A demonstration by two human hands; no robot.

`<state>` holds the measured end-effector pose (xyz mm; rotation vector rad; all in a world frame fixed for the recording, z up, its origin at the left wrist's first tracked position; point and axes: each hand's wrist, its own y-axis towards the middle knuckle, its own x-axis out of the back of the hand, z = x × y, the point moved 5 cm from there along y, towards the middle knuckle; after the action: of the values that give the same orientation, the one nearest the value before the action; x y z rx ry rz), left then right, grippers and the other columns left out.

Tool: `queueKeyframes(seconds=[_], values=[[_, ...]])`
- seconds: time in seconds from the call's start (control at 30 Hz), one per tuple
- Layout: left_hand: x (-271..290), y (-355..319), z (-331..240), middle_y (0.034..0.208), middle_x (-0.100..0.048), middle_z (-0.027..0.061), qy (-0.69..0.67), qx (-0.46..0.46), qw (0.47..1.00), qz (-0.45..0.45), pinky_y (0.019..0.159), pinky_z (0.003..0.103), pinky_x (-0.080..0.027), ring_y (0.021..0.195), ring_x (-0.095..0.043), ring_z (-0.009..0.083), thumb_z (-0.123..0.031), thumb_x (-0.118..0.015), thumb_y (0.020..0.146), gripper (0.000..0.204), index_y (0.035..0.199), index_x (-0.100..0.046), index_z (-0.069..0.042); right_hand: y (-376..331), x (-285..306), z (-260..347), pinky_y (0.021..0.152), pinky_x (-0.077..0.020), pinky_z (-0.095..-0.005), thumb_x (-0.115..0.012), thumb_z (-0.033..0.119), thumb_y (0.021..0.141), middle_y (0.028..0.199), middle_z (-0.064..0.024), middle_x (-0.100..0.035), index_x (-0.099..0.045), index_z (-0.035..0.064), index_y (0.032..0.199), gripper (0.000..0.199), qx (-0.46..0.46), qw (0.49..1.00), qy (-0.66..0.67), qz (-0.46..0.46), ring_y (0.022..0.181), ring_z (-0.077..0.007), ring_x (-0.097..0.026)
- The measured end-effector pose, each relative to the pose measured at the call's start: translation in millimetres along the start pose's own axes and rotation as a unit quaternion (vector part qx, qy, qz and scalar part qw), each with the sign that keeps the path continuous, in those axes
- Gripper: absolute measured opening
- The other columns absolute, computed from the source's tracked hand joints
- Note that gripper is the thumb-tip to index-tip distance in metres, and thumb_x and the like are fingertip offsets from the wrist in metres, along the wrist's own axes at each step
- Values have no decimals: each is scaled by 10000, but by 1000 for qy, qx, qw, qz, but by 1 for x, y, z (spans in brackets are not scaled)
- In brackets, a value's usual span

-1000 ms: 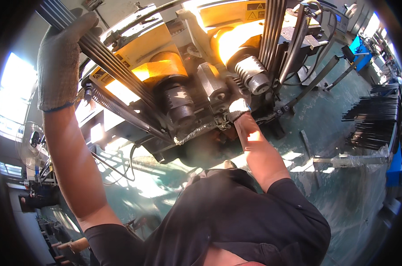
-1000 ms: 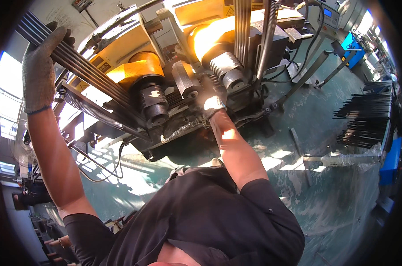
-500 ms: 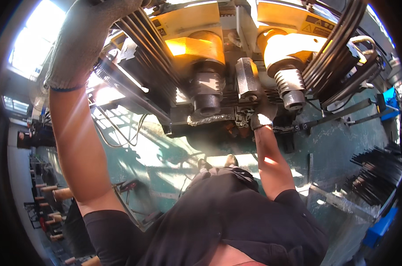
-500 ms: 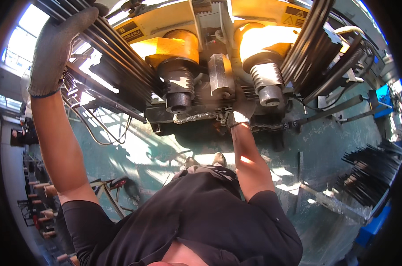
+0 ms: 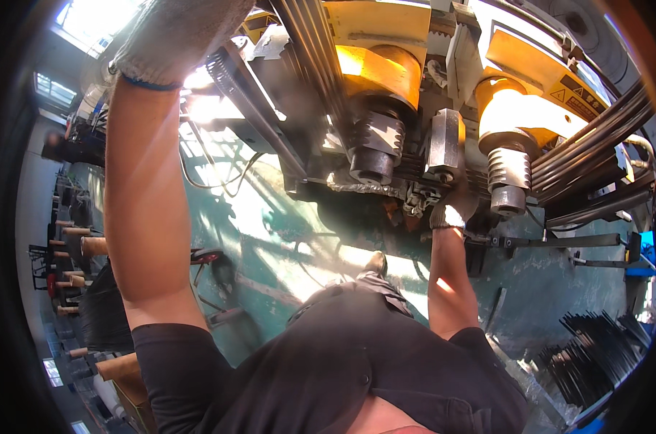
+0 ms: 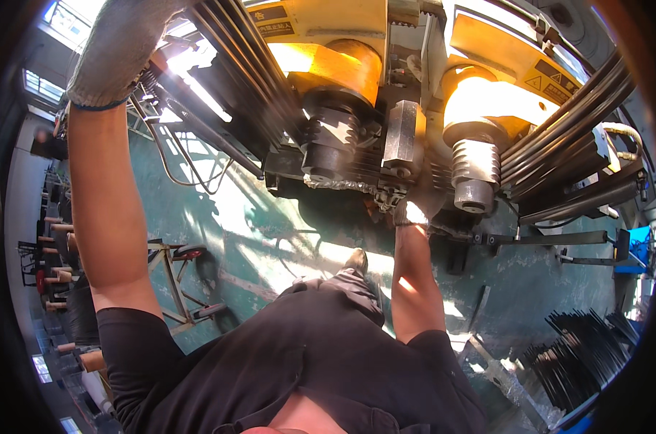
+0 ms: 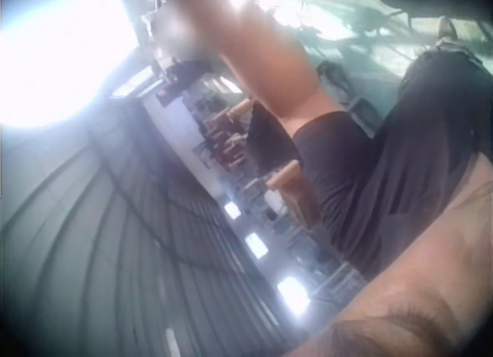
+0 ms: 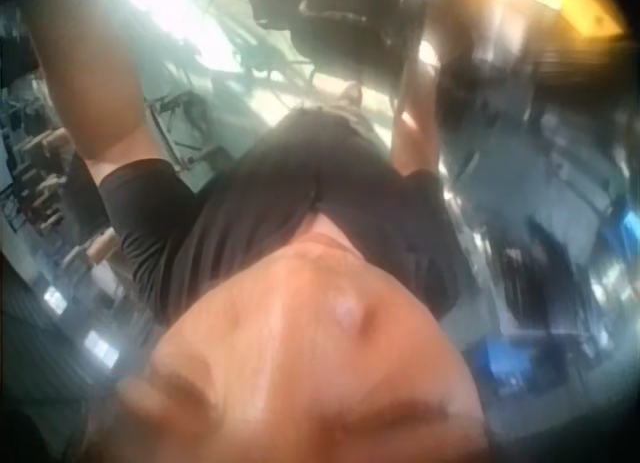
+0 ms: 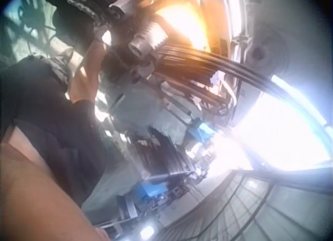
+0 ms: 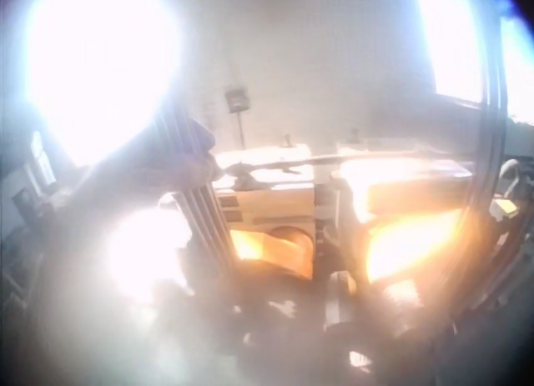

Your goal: The person repeatedly picks up bundles of long metal rods from a rack and feeds them into a yellow industrial machine. The person then removes the processed rods and places them back onto the rack. This cycle repeats throughout the video.

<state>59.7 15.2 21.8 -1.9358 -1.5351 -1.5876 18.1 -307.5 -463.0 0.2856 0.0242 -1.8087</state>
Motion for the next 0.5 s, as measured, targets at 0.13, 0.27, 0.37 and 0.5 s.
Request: queueKeyframes(seconds=[0.13, 0.27, 0.37, 0.5], values=[[2, -3, -1, 884, -685, 91, 6, 5, 1000, 4, 777, 339, -532, 798, -642, 190, -189, -637, 947, 194, 988, -696, -9, -23, -27, 51, 788, -607, -331, -594, 38, 964, 1033, -122, -733, -636, -5, 1258, 300, -56, 986, -31, -153, 907, -207, -718], [-1, 3, -3, 858, -672, 88, 6, -3, 1000, 11, 741, 335, -534, 763, -628, 186, -164, -627, 942, 172, 956, -690, -4, -15, -3, 20, 749, -575, -312, -650, 102, 945, 908, -41, -739, -763, 64, 1017, 139, -85, 954, -109, -267, 802, -159, -699], [-3, 5, -4, 838, -661, 86, 9, -11, 1000, 15, 714, 332, -535, 736, -617, 183, -145, -620, 939, 159, 931, -685, 0, -5, 22, -10, 696, -568, -313, -664, 132, 926, 882, -32, -729, -784, 78, 917, 133, -30, 950, -169, -262, 769, -159, -691], [12, -19, -18, 812, -648, 83, 54, 2, 999, 9, 678, 329, -537, 701, -602, 179, -119, -611, 934, 146, 899, -678, 5, -9, -36, 23, 638, -565, -338, -731, 175, 864, 820, -42, -701, -766, 73, 824, 115, -61, 954, 178, -233, 706, -192, -672]])
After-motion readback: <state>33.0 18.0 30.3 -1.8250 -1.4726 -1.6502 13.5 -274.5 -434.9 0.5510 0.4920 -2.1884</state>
